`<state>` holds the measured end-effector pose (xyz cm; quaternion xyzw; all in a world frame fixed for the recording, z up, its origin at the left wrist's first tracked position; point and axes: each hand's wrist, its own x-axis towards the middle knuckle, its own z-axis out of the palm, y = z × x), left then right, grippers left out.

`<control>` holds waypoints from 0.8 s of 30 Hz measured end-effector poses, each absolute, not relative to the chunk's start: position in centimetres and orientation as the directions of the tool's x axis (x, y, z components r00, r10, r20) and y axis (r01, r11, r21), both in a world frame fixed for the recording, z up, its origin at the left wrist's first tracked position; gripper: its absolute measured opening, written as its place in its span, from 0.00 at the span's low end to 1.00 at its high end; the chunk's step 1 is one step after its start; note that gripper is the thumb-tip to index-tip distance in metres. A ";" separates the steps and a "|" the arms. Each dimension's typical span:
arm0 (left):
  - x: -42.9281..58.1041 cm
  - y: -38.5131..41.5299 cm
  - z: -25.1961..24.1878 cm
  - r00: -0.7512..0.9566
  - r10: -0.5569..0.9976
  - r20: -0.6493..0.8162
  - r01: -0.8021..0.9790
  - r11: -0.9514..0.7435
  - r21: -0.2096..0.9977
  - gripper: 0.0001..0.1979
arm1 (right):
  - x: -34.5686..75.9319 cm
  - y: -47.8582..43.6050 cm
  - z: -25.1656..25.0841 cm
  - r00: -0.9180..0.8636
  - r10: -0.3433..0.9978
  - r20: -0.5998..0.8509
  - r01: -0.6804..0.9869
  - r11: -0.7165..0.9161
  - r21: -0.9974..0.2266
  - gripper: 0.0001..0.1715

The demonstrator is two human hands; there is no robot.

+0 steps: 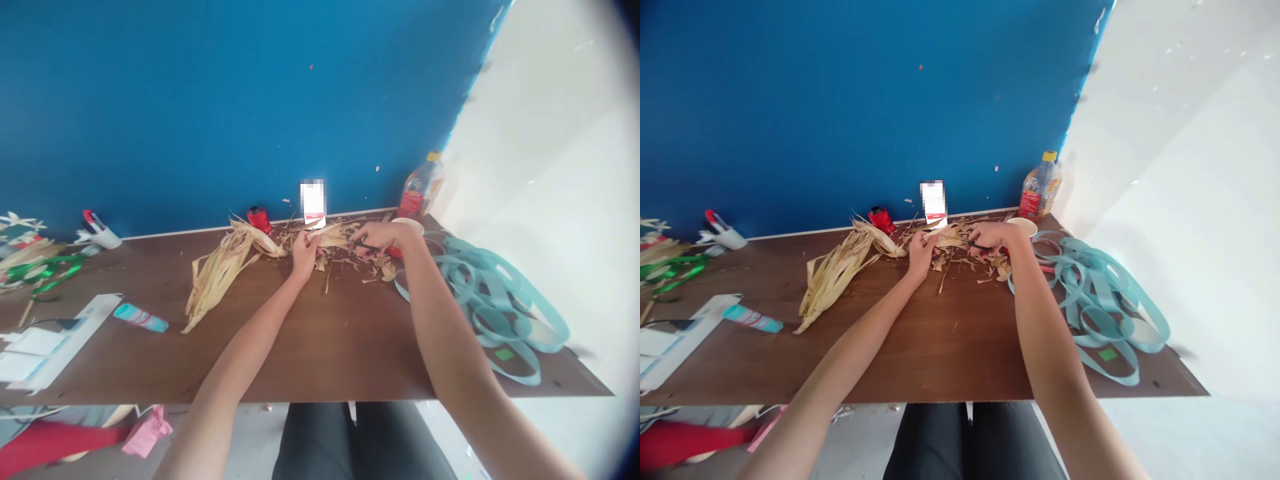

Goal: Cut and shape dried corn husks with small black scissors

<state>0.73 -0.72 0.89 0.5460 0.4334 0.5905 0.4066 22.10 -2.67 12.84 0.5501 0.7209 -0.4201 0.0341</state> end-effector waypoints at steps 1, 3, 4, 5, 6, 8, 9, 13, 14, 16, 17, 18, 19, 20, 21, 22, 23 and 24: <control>0.7 -0.8 0.9 -0.065 0.957 0.282 -0.010 -0.283 0.959 0.13 | 22.1 -2.7 12.8 -0.396 0.767 -0.505 0.824 0.054 -0.564 0.16; 0.7 -0.8 1.0 -0.056 0.961 0.271 -0.017 -0.272 0.962 0.13 | 22.0 -2.5 12.5 -0.400 0.777 -0.486 0.825 0.075 -0.560 0.15; 0.7 -0.8 1.0 -0.053 0.962 0.269 -0.019 -0.270 0.963 0.13 | 22.1 -2.4 12.4 -0.397 0.785 -0.475 0.829 0.083 -0.554 0.15; 0.7 -0.8 1.0 -0.054 0.962 0.269 -0.022 -0.271 0.962 0.13 | 22.1 -2.3 12.2 -0.392 0.794 -0.465 0.833 0.091 -0.546 0.16; 0.7 -0.8 1.0 -0.058 0.961 0.269 -0.027 -0.271 0.962 0.13 | 22.1 -2.2 12.1 -0.388 0.802 -0.454 0.837 0.099 -0.539 0.17; 0.7 -0.7 0.9 -0.067 0.961 0.267 -0.046 -0.271 0.962 0.13 | 22.2 -2.0 11.8 -0.392 0.816 -0.425 0.834 0.120 -0.539 0.18; 0.7 -0.6 0.8 -0.072 0.962 0.264 -0.059 -0.268 0.962 0.13 | 22.3 -1.9 11.7 -0.401 0.821 -0.406 0.826 0.132 -0.548 0.19; 0.6 -0.3 0.6 -0.086 0.968 0.238 -0.107 -0.246 0.963 0.15 | 22.2 -1.7 11.3 -0.404 0.847 -0.346 0.797 0.140 -0.587 0.22; 0.6 -0.2 0.6 -0.090 0.970 0.228 -0.114 -0.237 0.965 0.16 | 22.1 -1.7 11.2 -0.400 0.852 -0.339 0.793 0.136 -0.594 0.23; 0.5 0.0 0.6 -0.094 0.973 0.209 -0.128 -0.220 0.967 0.18 | 22.0 -1.4 10.9 -0.409 0.853 -0.322 0.777 0.141 -0.614 0.21; 0.5 0.0 0.5 -0.096 0.975 0.202 -0.134 -0.214 0.968 0.19 | 21.9 -1.3 10.8 -0.421 0.851 -0.313 0.764 0.146 -0.628 0.20; 0.5 0.1 0.5 -0.098 0.976 0.197 -0.137 -0.209 0.968 0.20 | 21.9 -1.2 10.6 -0.433 0.848 -0.306 0.751 0.151 -0.643 0.20; 0.5 0.1 0.5 -0.101 0.976 0.194 -0.140 -0.207 0.968 0.20 | 21.9 -1.0 10.5 -0.443 0.844 -0.301 0.739 0.154 -0.655 0.20; 0.5 0.2 0.5 -0.103 0.975 0.195 -0.144 -0.209 0.967 0.20 | 21.9 -0.9 10.3 -0.451 0.842 -0.297 0.730 0.156 -0.666 0.20; 0.5 0.2 0.5 -0.102 0.975 0.198 -0.150 -0.212 0.966 0.20 | 21.9 -0.8 10.2 -0.457 0.839 -0.294 0.723 0.158 -0.673 0.21; 0.5 0.2 0.5 -0.100 0.975 0.200 -0.158 -0.214 0.964 0.20 | 22.0 -0.7 10.1 -0.464 0.836 -0.293 0.720 0.163 -0.675 0.21; 0.5 0.2 0.5 -0.097 0.974 0.203 -0.166 -0.217 0.962 0.20 | 22.0 -0.6 10.0 -0.470 0.833 -0.292 0.722 0.172 -0.670 0.21; 0.6 0.2 0.5 -0.096 0.974 0.205 -0.175 -0.220 0.960 0.19 | 22.1 -0.6 10.0 -0.476 0.829 -0.292 0.728 0.186 -0.659 0.20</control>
